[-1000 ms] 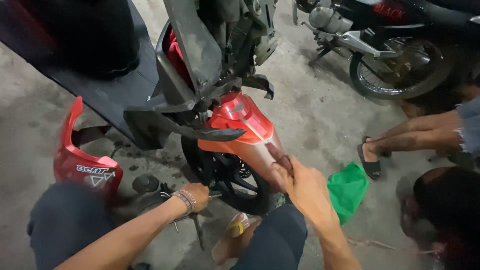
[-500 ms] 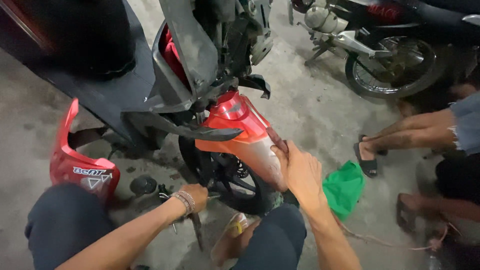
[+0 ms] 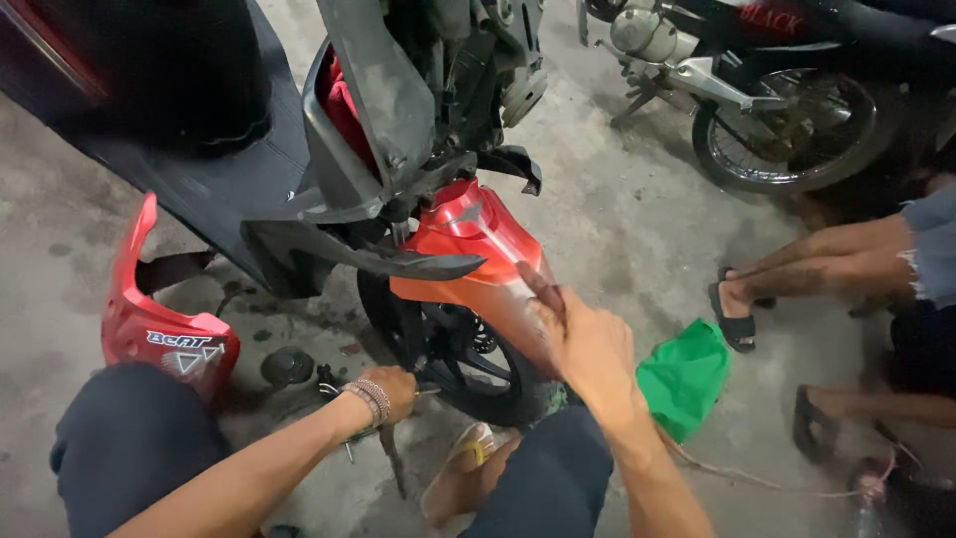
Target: Repairing or disassembling the front fairing of a motorcycle using a screwdriver and hands
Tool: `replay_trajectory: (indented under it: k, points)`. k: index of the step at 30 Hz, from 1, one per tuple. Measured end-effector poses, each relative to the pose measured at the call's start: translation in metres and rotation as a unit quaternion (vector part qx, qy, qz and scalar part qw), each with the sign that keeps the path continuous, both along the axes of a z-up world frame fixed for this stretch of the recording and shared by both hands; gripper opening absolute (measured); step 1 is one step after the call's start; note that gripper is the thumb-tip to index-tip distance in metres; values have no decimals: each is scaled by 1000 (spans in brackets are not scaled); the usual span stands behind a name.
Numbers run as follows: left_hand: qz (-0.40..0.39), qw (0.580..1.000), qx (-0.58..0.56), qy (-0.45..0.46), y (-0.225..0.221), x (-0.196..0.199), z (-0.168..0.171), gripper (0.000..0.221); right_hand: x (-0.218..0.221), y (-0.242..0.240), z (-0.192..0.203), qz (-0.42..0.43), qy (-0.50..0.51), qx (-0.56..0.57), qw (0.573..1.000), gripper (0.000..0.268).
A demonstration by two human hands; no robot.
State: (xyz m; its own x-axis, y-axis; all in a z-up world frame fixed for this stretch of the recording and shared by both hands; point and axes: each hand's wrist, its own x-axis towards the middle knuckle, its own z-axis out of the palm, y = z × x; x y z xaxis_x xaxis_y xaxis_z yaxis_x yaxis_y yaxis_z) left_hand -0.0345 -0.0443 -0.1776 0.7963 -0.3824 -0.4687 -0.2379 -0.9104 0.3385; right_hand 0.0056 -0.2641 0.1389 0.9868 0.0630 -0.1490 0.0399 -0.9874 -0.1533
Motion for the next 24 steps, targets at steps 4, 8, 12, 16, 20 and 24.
replay_trajectory:
  k: [4,8,12,16,20,24]
  points:
    - [-9,999,-17,-30,0,1,-9,27,-8,6,3,26,-1,26,999,46]
    - [-4,1000,-3,22,-2,0,6,31,-2,10,-5,86,-1,-64,994,38]
    - [4,999,13,34,-5,3,9,33,3,17,-3,71,-12,-52,996,46]
    - [8,1000,-1,25,-2,2,21,34,13,13,4,33,-22,-54,998,47]
    - [-27,999,16,28,-1,0,25,28,28,-15,-9,-38,-39,0,999,49]
    - [-30,999,19,26,0,3,17,28,12,-40,-15,-81,-111,108,985,46]
